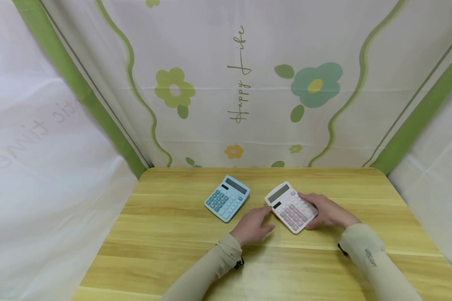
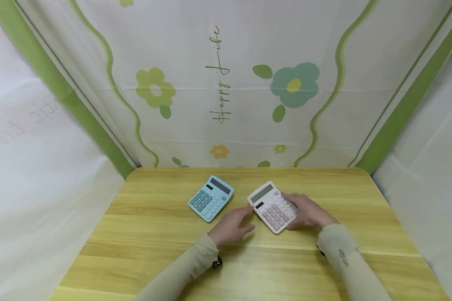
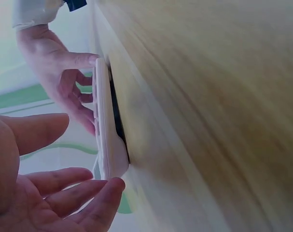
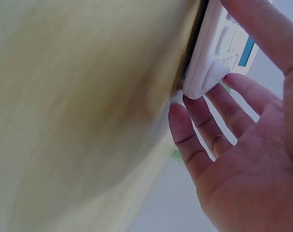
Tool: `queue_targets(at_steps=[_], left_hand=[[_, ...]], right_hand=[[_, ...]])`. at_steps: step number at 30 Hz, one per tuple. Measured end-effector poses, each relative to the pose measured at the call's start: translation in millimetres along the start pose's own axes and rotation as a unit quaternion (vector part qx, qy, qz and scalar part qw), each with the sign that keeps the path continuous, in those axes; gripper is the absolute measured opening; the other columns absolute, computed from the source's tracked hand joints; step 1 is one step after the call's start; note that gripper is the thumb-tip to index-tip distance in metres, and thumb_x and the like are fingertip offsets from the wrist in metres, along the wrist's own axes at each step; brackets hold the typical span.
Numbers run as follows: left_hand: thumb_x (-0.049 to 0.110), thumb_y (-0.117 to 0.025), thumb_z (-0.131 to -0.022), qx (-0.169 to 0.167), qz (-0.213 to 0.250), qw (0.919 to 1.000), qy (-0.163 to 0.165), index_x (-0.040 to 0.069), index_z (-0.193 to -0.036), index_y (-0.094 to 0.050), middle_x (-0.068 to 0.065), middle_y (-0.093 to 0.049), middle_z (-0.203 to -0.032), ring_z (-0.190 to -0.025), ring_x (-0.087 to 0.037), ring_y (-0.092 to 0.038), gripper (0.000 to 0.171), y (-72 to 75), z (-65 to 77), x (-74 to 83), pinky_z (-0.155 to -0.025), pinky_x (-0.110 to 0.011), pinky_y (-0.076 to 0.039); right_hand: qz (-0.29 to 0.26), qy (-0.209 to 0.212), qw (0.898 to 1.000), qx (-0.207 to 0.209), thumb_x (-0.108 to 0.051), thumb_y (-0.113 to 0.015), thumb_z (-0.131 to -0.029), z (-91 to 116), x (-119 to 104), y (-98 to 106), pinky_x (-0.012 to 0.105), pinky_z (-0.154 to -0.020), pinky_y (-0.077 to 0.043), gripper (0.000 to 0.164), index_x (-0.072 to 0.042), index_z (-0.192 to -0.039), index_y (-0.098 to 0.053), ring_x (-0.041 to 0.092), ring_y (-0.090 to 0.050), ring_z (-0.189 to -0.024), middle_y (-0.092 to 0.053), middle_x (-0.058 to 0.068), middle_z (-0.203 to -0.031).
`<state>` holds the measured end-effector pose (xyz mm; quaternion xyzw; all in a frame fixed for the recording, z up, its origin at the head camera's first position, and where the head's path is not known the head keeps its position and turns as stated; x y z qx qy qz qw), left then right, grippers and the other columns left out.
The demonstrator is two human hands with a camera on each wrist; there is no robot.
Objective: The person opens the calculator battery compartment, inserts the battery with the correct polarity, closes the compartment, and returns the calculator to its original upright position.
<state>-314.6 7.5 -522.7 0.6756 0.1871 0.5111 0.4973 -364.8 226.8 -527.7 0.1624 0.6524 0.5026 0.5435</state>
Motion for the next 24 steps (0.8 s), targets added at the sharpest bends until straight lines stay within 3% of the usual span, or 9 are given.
queue_targets(at_steps=[24], left_hand=[[0.033, -0.067, -0.102, -0.015, 0.021, 0.9995, 0.016, 0.007, -0.158, -0.041, -0.012, -0.048, -0.159, -0.147, -0.028, -0.047, 0.067, 1.0, -0.5, -9.4, -0.123, -0.041, -0.036]], right_hand=[[0.022, -0.003, 1.000, -0.012, -0.026, -0.095, -0.075, -45, -18, -8, 0.065, -0.113, -0.039, 0.104, -0.001, -0.158, -0.038, 0.050, -0.044, -0.138, -0.046, 0.029, -0.154]])
Point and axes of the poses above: each hand's wrist, its own z-axis away from the middle knuckle, its own y-axis out of the back of the hand, x = y × z, the point moved 8 cm from there along -z, towards the middle knuckle
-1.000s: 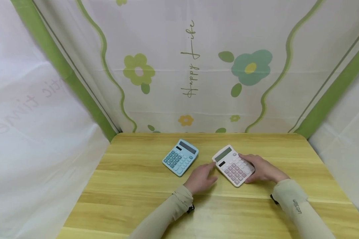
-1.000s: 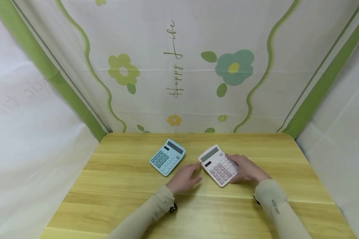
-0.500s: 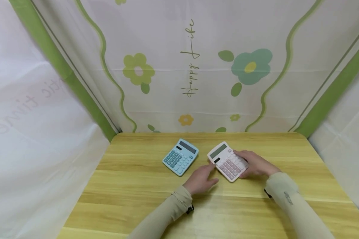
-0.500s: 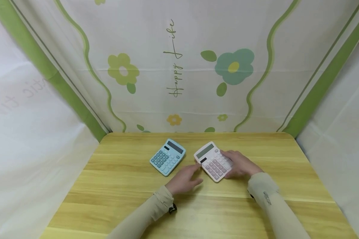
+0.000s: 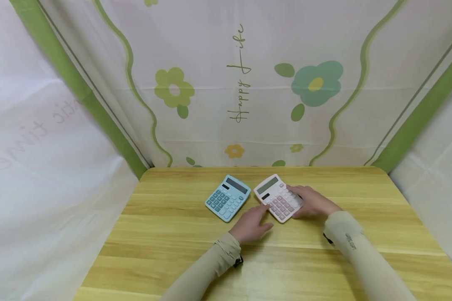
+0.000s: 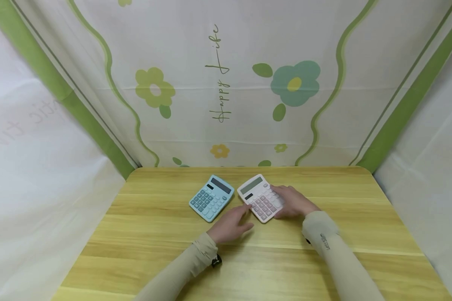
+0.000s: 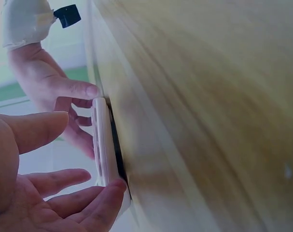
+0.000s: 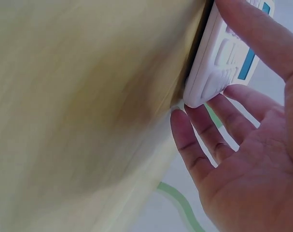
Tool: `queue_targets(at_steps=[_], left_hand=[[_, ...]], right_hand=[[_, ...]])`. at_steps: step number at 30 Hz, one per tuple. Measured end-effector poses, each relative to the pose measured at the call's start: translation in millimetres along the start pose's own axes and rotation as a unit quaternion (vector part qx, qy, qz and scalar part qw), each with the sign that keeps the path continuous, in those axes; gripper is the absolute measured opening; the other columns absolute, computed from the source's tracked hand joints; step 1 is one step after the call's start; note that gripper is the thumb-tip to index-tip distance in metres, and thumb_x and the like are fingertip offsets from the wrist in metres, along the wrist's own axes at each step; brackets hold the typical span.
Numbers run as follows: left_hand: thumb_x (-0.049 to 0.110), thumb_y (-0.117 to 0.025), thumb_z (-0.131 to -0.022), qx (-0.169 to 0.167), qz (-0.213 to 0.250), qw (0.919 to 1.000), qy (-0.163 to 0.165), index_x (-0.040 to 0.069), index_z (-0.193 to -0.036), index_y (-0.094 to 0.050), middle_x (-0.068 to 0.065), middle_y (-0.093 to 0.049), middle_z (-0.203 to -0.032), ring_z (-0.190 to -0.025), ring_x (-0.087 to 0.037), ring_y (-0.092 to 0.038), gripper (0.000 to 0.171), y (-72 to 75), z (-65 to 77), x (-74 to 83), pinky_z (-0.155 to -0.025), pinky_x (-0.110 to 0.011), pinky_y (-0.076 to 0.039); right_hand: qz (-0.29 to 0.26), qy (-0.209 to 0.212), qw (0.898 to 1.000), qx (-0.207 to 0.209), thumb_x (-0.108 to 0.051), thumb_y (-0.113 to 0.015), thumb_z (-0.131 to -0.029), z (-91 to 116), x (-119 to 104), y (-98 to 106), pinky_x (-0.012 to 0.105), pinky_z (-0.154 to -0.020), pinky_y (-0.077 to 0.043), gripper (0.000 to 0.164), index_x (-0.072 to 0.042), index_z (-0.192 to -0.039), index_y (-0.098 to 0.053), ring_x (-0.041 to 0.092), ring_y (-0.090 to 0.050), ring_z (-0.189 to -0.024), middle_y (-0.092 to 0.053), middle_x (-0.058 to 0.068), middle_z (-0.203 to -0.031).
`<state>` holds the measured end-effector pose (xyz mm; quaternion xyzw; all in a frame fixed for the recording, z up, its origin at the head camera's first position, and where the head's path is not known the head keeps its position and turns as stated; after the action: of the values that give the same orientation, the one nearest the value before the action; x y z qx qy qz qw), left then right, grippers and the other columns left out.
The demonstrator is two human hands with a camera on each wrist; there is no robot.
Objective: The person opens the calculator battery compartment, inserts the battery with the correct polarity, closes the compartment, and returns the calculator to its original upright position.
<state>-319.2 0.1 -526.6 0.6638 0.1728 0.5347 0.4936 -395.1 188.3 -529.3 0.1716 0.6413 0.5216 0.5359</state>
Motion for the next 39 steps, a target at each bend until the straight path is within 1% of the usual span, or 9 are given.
queue_targets(at_steps=[7, 13, 18, 25, 31, 36, 39], left_hand=[[0.033, -0.065, -0.103, -0.006, 0.001, 1.0000, 0.000, 0.008, -0.160, -0.038, -0.012, -0.045, -0.161, -0.148, -0.028, -0.045, 0.068, -1.9, 1.8, -1.0, -0.124, -0.040, -0.035], [0.034, -0.066, -0.102, -0.005, -0.001, 1.0000, -0.002, 0.006, -0.159, -0.039, -0.014, -0.045, -0.161, -0.147, -0.029, -0.046, 0.068, -1.1, 2.5, -1.2, -0.123, -0.041, -0.036], [0.034, -0.067, -0.102, -0.005, 0.002, 1.0000, -0.001, 0.006, -0.159, -0.039, -0.015, -0.045, -0.160, -0.147, -0.030, -0.046, 0.070, -2.0, 3.0, -1.6, -0.123, -0.041, -0.037], [0.036, -0.067, -0.101, -0.016, 0.005, 0.9998, -0.002, 0.006, -0.160, -0.038, -0.015, -0.042, -0.162, -0.148, -0.029, -0.045, 0.072, -7.3, 1.3, -1.3, -0.123, -0.038, -0.037], [0.037, -0.066, -0.102, -0.020, 0.005, 0.9997, 0.010, 0.007, -0.160, -0.037, -0.014, -0.042, -0.163, -0.148, -0.028, -0.045, 0.071, -8.3, 3.0, -2.4, -0.122, -0.037, -0.038], [0.037, -0.066, -0.102, -0.020, 0.010, 0.9997, 0.009, 0.007, -0.160, -0.037, -0.014, -0.042, -0.163, -0.148, -0.028, -0.045, 0.072, -7.5, 3.8, -2.1, -0.122, -0.038, -0.038], [0.037, -0.065, -0.103, -0.022, 0.010, 0.9997, 0.008, 0.007, -0.161, -0.036, -0.014, -0.040, -0.163, -0.149, -0.028, -0.044, 0.072, -7.4, 3.8, -2.7, -0.123, -0.038, -0.037]], right_hand=[[-0.012, -0.009, 1.000, 0.000, -0.022, -0.094, -0.076, -0.8, -4.6, 0.1, 0.063, -0.112, -0.041, 0.103, -0.002, -0.159, -0.037, 0.046, -0.045, -0.136, -0.047, 0.027, -0.155], [-0.021, -0.022, 1.000, -0.002, -0.020, -0.094, -0.075, -2.7, -5.1, -1.5, 0.060, -0.111, -0.043, 0.104, -0.005, -0.160, -0.036, 0.041, -0.047, -0.134, -0.047, 0.023, -0.157], [-0.017, -0.021, 1.000, -0.001, -0.019, -0.094, -0.074, -4.1, -4.9, -2.7, 0.057, -0.107, -0.046, 0.104, -0.005, -0.160, -0.037, 0.036, -0.050, -0.125, -0.050, 0.022, -0.154], [-0.018, -0.017, 1.000, 0.007, -0.018, -0.094, -0.074, -3.3, -5.3, -2.0, 0.052, -0.102, -0.048, 0.103, -0.004, -0.160, -0.037, 0.030, -0.050, -0.117, -0.052, 0.021, -0.152], [-0.018, -0.009, 1.000, 0.009, -0.019, -0.093, -0.074, -2.9, -4.8, -4.0, 0.048, -0.098, -0.049, 0.103, -0.003, -0.159, -0.038, 0.030, -0.050, -0.115, -0.053, 0.022, -0.151], [-0.015, -0.002, 1.000, 0.012, -0.019, -0.094, -0.074, -1.9, -7.6, -2.7, 0.048, -0.097, -0.050, 0.102, -0.002, -0.158, -0.039, 0.030, -0.051, -0.113, -0.053, 0.022, -0.150], [-0.014, 0.000, 1.000, 0.015, -0.018, -0.093, -0.074, -1.9, -8.8, -2.2, 0.048, -0.098, -0.049, 0.101, -0.001, -0.158, -0.039, 0.031, -0.051, -0.114, -0.053, 0.022, -0.151]])
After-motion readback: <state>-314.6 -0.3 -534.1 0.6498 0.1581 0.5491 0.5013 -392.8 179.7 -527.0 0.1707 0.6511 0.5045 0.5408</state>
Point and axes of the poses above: each hand's wrist, its own z-axis away from the middle knuckle, its own y-axis out of the back of the hand, x = y × z, the point moved 8 cm from there along -z, towards the middle knuckle
